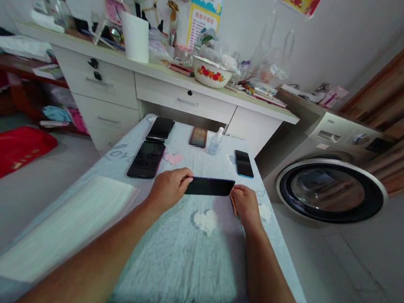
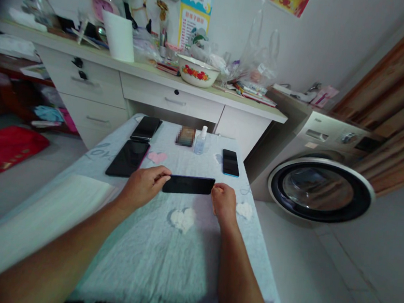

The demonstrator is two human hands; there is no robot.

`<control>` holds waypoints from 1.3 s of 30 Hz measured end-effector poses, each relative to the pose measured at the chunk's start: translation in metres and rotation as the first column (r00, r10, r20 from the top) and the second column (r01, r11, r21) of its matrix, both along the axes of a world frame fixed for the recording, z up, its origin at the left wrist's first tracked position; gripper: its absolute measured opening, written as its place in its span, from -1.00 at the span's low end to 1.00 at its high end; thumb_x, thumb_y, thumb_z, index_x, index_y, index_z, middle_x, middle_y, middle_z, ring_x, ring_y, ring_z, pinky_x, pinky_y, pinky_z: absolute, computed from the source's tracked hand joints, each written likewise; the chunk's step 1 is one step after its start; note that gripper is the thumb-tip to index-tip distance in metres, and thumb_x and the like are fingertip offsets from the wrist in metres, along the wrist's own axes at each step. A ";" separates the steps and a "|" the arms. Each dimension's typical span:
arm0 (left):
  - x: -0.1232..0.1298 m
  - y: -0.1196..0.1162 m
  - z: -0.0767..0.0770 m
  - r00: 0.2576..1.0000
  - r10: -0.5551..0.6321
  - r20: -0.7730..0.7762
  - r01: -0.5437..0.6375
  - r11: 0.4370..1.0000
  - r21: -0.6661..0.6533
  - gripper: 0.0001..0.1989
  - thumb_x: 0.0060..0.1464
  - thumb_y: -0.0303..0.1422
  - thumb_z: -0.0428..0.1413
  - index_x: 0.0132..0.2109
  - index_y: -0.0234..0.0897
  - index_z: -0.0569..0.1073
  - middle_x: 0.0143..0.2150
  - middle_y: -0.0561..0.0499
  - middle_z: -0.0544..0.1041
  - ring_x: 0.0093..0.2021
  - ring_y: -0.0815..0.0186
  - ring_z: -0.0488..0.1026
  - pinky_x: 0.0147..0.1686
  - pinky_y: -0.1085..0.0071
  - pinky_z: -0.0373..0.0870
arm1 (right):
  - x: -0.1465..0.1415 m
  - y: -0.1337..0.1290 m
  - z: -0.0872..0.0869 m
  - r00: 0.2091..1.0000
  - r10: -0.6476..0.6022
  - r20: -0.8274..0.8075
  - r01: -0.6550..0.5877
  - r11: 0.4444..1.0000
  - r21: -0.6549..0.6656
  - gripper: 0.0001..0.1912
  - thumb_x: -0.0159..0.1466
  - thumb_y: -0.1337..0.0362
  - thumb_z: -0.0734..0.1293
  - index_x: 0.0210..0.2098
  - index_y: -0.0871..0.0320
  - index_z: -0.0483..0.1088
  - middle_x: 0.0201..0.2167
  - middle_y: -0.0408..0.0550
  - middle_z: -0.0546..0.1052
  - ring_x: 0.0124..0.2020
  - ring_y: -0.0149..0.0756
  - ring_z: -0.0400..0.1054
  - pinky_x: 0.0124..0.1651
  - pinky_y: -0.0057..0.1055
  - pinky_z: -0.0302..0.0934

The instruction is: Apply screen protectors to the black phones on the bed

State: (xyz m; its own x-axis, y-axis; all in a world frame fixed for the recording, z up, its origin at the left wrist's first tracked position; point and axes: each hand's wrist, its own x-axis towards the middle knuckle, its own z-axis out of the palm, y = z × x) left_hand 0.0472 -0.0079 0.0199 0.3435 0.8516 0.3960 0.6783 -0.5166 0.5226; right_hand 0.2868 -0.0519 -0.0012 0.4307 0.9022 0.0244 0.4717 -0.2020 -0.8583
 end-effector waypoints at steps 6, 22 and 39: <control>0.000 0.001 0.001 1.000 -0.011 0.004 0.011 1.000 -0.003 -0.87 0.14 -0.37 0.02 -0.24 -0.19 0.48 -0.36 0.06 0.58 -0.35 0.33 0.49 -0.37 0.47 0.24 | 0.000 0.003 0.002 0.978 -0.040 -0.206 0.059 0.994 0.086 -0.75 0.02 0.22 0.26 -0.38 0.24 0.46 -0.63 -0.17 0.39 -0.66 -0.44 0.20 -0.64 -0.54 0.03; 0.000 0.001 0.000 0.998 -0.055 0.029 0.055 0.998 -0.005 -0.84 0.17 -0.36 -0.02 -0.21 -0.20 0.46 -0.28 0.05 0.58 -0.28 0.33 0.49 -0.29 0.45 0.28 | 0.000 0.000 0.007 0.987 -0.010 -0.163 0.021 0.998 0.067 -0.75 0.06 0.19 0.26 -0.39 0.21 0.48 -0.68 -0.18 0.39 -0.67 -0.40 0.22 -0.62 -0.52 0.04; 0.003 -0.001 0.000 0.998 0.026 0.051 -0.026 1.000 0.008 -0.81 0.19 -0.34 -0.04 -0.16 -0.23 0.45 -0.21 -0.01 0.58 -0.20 0.28 0.50 -0.21 0.41 0.33 | 0.002 0.003 0.000 0.997 0.062 0.056 -0.064 0.998 0.024 -0.75 0.07 0.24 0.20 -0.46 0.17 0.50 -0.72 -0.18 0.35 -0.64 -0.37 0.20 -0.57 -0.49 0.02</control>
